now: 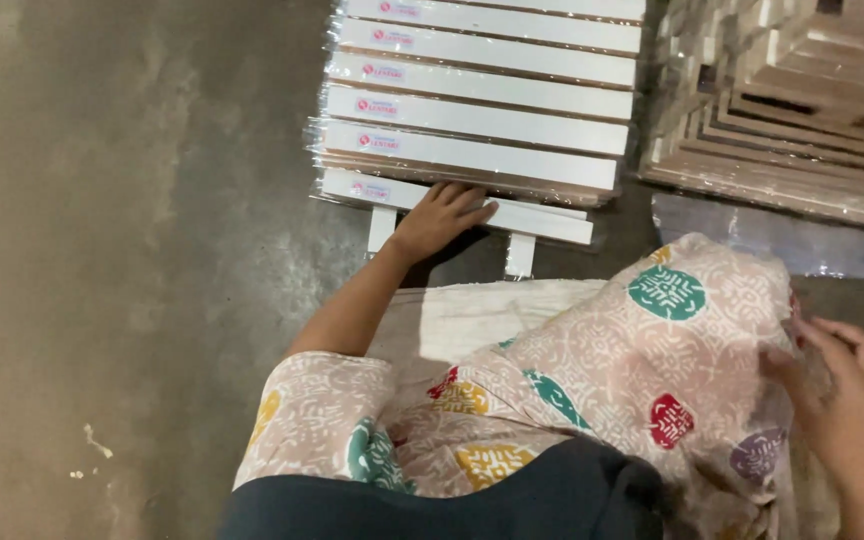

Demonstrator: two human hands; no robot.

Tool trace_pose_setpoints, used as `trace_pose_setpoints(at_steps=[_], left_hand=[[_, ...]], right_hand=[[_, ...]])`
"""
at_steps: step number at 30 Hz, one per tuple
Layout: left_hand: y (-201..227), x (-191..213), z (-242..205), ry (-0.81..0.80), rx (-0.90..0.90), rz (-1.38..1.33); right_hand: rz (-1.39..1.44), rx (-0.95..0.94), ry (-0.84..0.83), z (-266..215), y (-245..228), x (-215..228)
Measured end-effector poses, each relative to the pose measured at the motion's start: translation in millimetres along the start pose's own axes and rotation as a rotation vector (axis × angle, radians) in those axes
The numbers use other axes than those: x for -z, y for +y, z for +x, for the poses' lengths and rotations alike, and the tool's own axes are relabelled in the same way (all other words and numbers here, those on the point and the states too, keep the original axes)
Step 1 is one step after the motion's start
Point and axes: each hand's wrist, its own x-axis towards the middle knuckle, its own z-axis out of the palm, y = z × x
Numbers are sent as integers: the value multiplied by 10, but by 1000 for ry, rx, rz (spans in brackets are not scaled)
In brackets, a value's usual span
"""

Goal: The person is cleaning white frame components by wiping them with a cloth and then stacking them.

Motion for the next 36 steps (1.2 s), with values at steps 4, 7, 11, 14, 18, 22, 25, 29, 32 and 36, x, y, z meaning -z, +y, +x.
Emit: trace_pose_setpoints(at_steps=[4,7,11,14,18,22,25,29,32,36], left_hand=[[51,-40,37,90,98,176],[174,47,99,166,233,108],[254,0,204,31,347,77],[376,170,280,-286,442,166],[398,77,471,-382,365,292],[555,67,649,-352,400,317],[1237,483,1306,-160,244,-3],[2442,863,2224,97,-153,-563],[3333,332,2624,12,-168,-908],[4213,-246,3180,-501,-125,-1094]], right_hand=[[122,-122,41,-407,449,-116],[176,-224,30,-780,759,-177],[147,-407,-64,-1377,1177,-188],[219,-721,-262,-1485,1177,-16],[465,-824,-27,-2117,1263,36],[385,-1014,-71,-2488,1094,380],[427,-1147,-47,-2931,1339,295],[404,-1227,-74,-3427,1858,136],[522,-1530,104,-3666,2434,-247],[410,-1619,33,-4306,3567,-849]])
